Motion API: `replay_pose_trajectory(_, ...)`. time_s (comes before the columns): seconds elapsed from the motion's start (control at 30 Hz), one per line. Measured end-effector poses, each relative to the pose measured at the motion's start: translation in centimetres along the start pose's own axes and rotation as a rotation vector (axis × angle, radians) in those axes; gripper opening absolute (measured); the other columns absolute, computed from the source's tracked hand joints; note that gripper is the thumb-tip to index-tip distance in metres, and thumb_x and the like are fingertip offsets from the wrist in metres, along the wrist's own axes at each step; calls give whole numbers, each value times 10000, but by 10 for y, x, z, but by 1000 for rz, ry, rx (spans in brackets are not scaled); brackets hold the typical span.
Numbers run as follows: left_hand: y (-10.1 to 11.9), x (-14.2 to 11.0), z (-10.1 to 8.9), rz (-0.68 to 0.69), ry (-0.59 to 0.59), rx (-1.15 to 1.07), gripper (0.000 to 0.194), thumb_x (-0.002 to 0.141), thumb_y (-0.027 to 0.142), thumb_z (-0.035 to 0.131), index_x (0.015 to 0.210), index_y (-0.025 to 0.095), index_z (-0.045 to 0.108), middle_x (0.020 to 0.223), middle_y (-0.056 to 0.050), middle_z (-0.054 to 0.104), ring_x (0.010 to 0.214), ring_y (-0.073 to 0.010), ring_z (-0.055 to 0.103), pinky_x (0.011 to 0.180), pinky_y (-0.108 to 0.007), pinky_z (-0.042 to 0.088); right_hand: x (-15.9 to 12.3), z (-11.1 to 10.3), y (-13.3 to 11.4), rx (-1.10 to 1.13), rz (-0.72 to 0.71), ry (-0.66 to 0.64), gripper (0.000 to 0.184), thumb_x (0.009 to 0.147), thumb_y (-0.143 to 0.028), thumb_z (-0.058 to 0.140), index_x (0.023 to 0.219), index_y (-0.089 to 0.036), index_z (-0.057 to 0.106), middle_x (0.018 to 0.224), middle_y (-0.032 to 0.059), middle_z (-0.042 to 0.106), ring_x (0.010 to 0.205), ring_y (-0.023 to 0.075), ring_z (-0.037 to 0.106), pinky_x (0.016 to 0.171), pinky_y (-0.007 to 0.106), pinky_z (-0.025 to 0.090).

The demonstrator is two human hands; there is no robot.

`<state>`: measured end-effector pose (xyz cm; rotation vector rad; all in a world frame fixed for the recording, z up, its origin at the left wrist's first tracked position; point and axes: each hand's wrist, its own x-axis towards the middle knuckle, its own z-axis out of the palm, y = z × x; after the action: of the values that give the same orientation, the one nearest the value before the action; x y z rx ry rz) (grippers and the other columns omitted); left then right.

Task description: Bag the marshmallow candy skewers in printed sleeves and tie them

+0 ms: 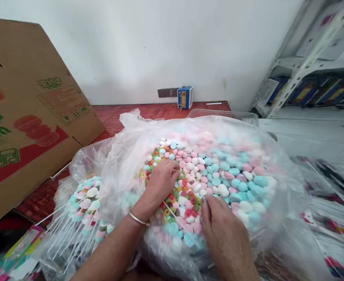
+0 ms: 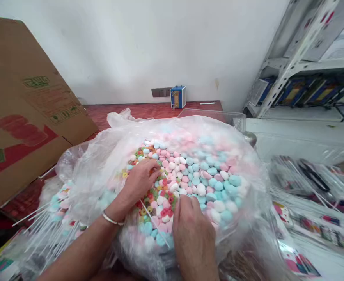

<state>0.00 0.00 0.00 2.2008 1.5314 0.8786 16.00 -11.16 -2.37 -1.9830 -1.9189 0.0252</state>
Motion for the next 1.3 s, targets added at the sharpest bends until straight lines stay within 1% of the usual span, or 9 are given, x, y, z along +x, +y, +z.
replay_pose_trajectory(0.27,4,-10,-4,-274,-96,-424,85,795,234,699,858,181,720,792,-13,733,733,-172,651,687,-284,477,-3,-4,-4,-9,-3,16,122,929,-189,579,827,-229,632,767,9,640,572,171,611,466,280,272)
replay_pose_trajectory(0.4,8,-17,2,-209,-80,-447,84,809,217,695,866,207,756,842,-7,755,787,-178,671,730,-285,495,-6,-3,-6,25,11,4,126,929,-173,564,836,-224,632,788,20,637,585,173,601,471,281,276)
replay_pose_trajectory(0.53,19,-29,7,-105,-14,-444,109,853,241,682,913,239,773,873,3,763,812,-168,677,753,-270,506,-7,1,-7,172,33,31,209,958,-166,462,825,-212,617,786,38,625,640,188,617,520,284,354)
replay_pose_trajectory(0.63,24,-33,6,-23,12,-430,164,905,230,618,989,241,758,955,-8,763,886,-166,683,805,-265,511,-7,2,-7,307,15,67,280,973,-158,380,1018,-180,656,867,66,664,774,209,668,632,288,442)
replay_pose_trajectory(0.8,29,-33,3,-65,-14,-458,215,929,212,545,1041,213,727,978,-26,760,865,-166,692,775,-266,533,-5,1,-4,438,39,7,373,1015,-219,342,1251,-186,629,1069,82,733,957,208,700,770,277,473)
replay_pose_trajectory(0.93,34,-36,11,-3,5,-419,255,920,151,503,1037,202,724,967,-29,766,877,-162,698,800,-272,534,-1,3,-5,477,99,-46,331,1009,-243,341,1049,-207,667,905,54,736,768,197,686,647,269,422)
replay_pose_trajectory(1.1,38,-39,18,75,-24,-354,338,914,102,454,1095,211,717,990,-35,765,905,-161,704,813,-276,533,14,1,-4,471,150,-27,312,997,-270,349,772,-221,559,705,22,647,614,180,579,569,271,322)
replay_pose_trajectory(1.2,40,-25,11,74,-31,-251,395,942,132,439,1250,249,657,998,-20,765,869,-159,705,783,-279,523,35,-11,6,432,207,-2,247,965,-266,421,745,-223,524,675,4,620,589,164,535,562,263,296)
replay_pose_trajectory(1.3,41,2,5,101,-18,-36,327,943,151,458,1148,218,703,975,-45,753,873,-187,687,797,-301,496,62,-18,16,343,267,18,125,911,-218,498,825,-221,589,667,-5,624,612,167,540,570,258,287)
